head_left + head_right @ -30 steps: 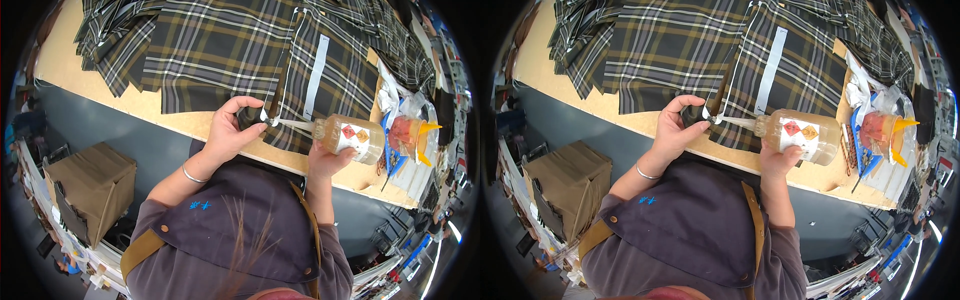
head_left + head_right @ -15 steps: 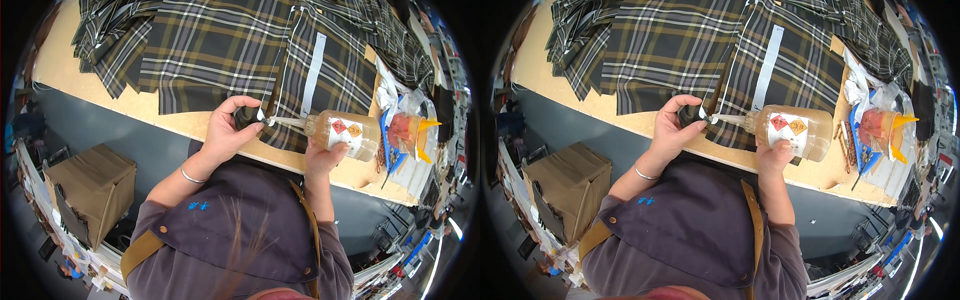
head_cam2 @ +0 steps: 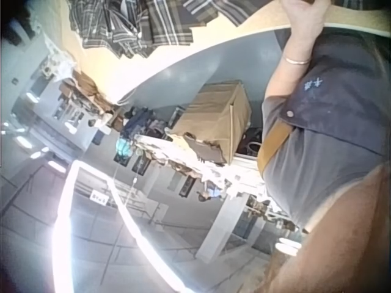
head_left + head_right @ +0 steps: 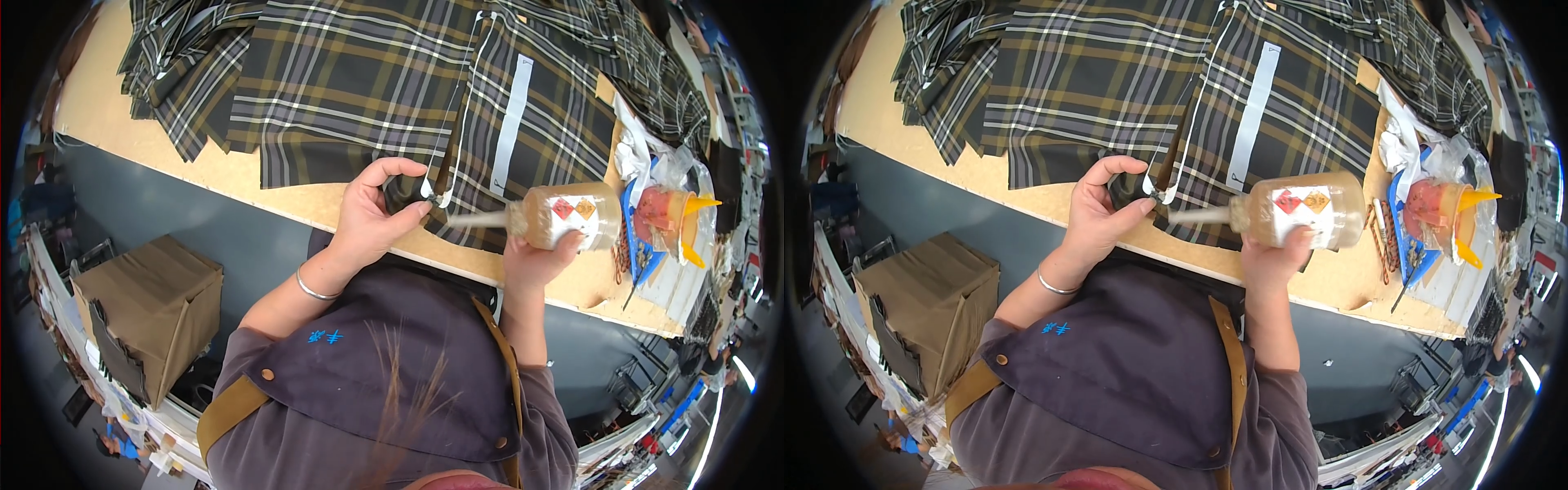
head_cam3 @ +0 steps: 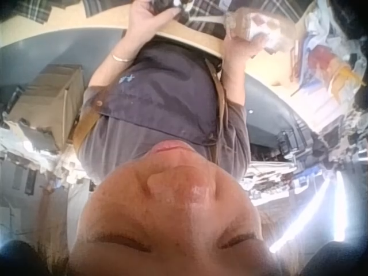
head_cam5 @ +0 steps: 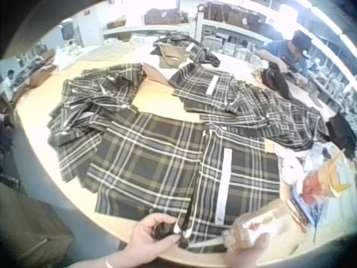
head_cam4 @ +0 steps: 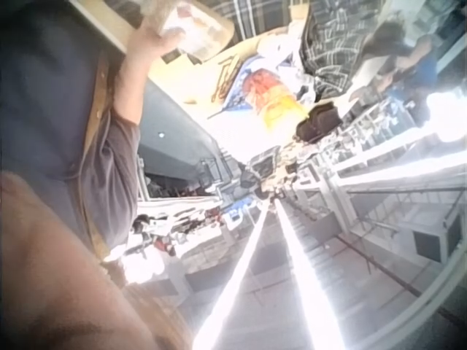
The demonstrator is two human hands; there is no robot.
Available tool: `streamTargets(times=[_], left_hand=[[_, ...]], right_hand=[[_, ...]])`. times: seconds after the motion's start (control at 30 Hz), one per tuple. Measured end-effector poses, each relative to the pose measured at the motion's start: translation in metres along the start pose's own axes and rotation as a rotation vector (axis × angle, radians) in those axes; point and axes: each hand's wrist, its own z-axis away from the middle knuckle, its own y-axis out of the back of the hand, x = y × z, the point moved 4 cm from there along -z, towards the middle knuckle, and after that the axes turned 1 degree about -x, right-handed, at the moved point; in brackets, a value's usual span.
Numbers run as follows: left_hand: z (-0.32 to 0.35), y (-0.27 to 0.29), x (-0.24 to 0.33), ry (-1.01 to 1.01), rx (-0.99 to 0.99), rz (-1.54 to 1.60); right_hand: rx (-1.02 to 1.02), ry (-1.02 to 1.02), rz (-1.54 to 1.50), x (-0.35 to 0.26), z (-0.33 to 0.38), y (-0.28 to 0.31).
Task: Applying glue to the seams of plaid fabric pieces and folding them for garment construction.
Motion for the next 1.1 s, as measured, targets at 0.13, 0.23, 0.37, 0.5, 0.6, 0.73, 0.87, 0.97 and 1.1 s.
streamTargets(times=[0.13,0.23,0.37,0.5,0.6,0.73,0.87,0.97,1.1], left_hand=[[0.003,-0.001,0.001,-0.006,-0.017,-0.081],[0.011,-0.012,0.001,-0.058,-0.179,-0.313],[0.028,-0.032,0.002,0.054,-0.334,-0.484],[0.033,-0.039,-0.003,0.025,-0.48,-0.61],[0.035,-0.035,-0.009,0.053,-0.438,-0.62],[0.023,-0.029,0.004,0.082,-0.514,-0.682],[-0.014,0.001,0.085,0.02,-0.667,-1.061],[-0.074,0.071,0.197,-0.672,0.079,-1.18],[-0.072,0.011,0.197,-0.748,0.22,-1.298]], right_hand=[[-0.664,-0.529,-0.581,-0.023,-0.024,-0.018],[-0.807,-0.503,-0.477,-0.042,-0.053,-0.052],[-0.97,-0.344,-0.008,-0.019,-0.106,-0.122],[-0.911,-0.458,0.677,0.053,-0.136,-0.179],[-0.975,-0.454,0.709,0.088,-0.125,-0.198],[-0.989,-0.551,0.434,0.089,-0.115,-0.193],[-0.948,-0.44,0.1,0.041,-0.132,-0.177],[-0.808,-0.203,-0.522,-0.047,-0.135,-0.159],[-0.582,-0.129,-0.715,-0.096,-0.106,-0.09]])
